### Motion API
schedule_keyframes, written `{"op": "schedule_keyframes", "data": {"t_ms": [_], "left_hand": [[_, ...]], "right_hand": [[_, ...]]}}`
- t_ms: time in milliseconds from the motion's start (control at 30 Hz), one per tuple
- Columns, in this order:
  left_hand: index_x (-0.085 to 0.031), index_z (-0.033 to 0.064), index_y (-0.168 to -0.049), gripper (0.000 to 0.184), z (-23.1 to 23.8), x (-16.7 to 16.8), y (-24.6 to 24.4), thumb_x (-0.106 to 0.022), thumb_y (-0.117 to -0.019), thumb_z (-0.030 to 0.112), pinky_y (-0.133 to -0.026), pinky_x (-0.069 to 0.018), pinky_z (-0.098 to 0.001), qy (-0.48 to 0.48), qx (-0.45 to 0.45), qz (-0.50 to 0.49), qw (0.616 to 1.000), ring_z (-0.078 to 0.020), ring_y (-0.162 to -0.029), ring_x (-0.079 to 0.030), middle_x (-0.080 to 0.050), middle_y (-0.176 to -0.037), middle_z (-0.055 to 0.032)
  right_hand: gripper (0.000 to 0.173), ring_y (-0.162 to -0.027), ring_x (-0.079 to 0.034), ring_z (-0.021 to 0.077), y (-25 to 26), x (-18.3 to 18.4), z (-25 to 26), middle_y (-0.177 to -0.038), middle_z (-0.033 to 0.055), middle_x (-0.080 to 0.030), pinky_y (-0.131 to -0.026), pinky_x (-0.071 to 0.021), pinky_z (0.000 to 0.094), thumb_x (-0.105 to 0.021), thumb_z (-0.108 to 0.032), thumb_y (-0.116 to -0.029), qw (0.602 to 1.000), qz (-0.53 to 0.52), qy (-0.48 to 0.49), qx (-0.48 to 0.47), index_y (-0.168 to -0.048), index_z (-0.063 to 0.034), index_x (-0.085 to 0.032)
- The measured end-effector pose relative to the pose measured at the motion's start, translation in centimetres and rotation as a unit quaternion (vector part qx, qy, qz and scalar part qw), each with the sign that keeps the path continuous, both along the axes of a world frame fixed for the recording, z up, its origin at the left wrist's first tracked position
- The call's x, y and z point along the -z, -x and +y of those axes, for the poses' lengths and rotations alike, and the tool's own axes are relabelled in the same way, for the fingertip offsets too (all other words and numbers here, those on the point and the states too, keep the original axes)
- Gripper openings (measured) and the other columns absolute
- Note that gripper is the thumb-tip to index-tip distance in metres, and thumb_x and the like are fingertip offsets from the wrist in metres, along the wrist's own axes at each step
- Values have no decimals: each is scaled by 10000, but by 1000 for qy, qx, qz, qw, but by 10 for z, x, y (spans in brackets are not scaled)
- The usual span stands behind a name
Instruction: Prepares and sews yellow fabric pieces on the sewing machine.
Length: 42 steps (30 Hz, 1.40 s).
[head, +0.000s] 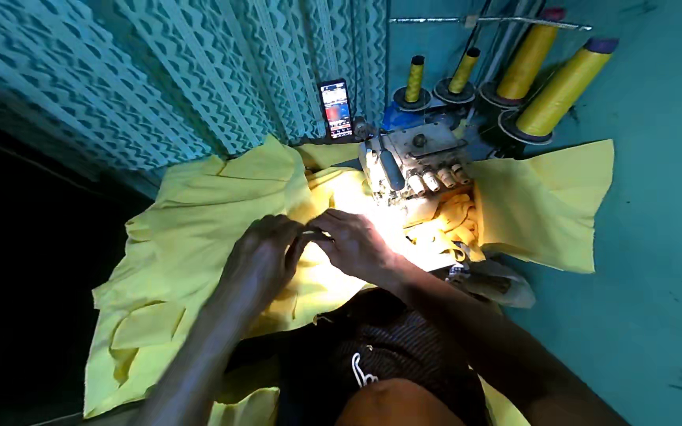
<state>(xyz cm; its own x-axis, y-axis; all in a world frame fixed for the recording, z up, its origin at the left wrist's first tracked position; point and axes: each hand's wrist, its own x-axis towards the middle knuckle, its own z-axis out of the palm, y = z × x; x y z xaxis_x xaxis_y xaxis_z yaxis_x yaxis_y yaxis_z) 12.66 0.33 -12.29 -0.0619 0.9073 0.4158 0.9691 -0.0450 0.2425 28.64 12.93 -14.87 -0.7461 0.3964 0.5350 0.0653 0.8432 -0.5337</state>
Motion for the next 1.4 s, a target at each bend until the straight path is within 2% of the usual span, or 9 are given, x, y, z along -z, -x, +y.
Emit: {"op": "schedule_keyframes", "data": {"t_ms": [100, 233, 300, 533, 733, 800, 933, 1100, 1400], "left_hand": [[-679, 25, -1083, 382, -34, 28, -30, -524, -1058, 373, -817, -594, -354, -21, -83, -327, 941, -132, -896, -698, -718, -973, -38], [-503, 33, -1347, 620, -19, 46, -61, -219, -1099, 525, -852, -628, -417, 125, -43, -795, 592, -233, -978, -731, -721, -1108, -116], [-554, -12, -1292, 404, 12, 48, -58, -367, -1123, 305, -815, -628, -439, 60, -109, -825, 551, -275, -932, -737, -726, -1053, -171], [-537, -21, -1301, 315, 113, 54, 5, -440, -1102, 204, -779, -642, -371, -30, -166, -773, 611, -232, -874, -746, -723, -1042, -160], [-671, 99, -1187, 266, 67, 45, -53, -515, -1081, 286, -862, -547, -467, 59, -83, -558, 824, -177, -985, -649, -687, -1080, -67], [-686, 87, -1113, 214, 45, 47, -84, -564, -1061, 255, -770, -594, -404, 68, -25, -583, 809, -167, -842, -688, -708, -924, -64], [-726, 54, -1158, 208, 20, 53, -119, -597, -1032, 157, -679, -595, -259, 2, 40, -646, 763, -81, -732, -689, -730, -845, -19], [-670, -45, -1208, 300, 12, 68, -124, -448, -1007, -34, -835, -614, -322, -48, 130, -672, 728, -133, -914, -719, -744, -1035, -87], [-628, -37, -1307, 352, 7, 75, -118, -431, -1068, 131, -879, -595, -330, -23, 188, -687, 701, -127, -972, -701, -724, -1118, -83]], "right_hand": [[122, -832, -711, 164, -27, 7, -20, -962, 59, -728, -728, -610, 334, -647, -124, -972, 1000, 7, -24, -1, -1003, -87, -759], [139, -909, -715, 184, -74, 31, -52, -1111, 50, -730, -721, -609, 335, -647, -91, -916, 997, -35, -64, -25, -1009, -119, -747], [149, -913, -714, 186, -95, 49, -71, -1068, 42, -733, -724, -612, 339, -659, -84, -889, 997, -47, -59, -32, -1013, -123, -732], [191, -622, -662, 141, -156, 70, -138, -741, 72, -696, -568, -561, 312, -678, -217, -974, 967, -38, 225, -114, -1023, -37, -717], [110, -725, -670, 80, -156, 17, -117, -855, 24, -731, -649, -563, 251, -686, -177, -976, 963, -8, 216, -163, -991, -88, -749], [106, -883, -690, 70, -144, 6, -92, -1000, -1, -729, -760, -598, 246, -685, -201, -962, 986, 8, 123, -111, -1005, -142, -763], [173, -747, -669, 46, -121, -7, -47, -840, 20, -721, -680, -565, 222, -662, -206, -985, 994, 20, 110, -2, -946, -71, -761], [194, -623, -575, -51, -114, 11, -20, -744, -40, -679, -576, -495, 126, -731, -233, -955, 974, 79, 206, 48, -925, -41, -729], [177, -589, -548, -41, -115, 28, -17, -723, -50, -660, -530, -461, 138, -737, -231, -949, 964, 100, 235, 68, -916, -59, -711]]}}
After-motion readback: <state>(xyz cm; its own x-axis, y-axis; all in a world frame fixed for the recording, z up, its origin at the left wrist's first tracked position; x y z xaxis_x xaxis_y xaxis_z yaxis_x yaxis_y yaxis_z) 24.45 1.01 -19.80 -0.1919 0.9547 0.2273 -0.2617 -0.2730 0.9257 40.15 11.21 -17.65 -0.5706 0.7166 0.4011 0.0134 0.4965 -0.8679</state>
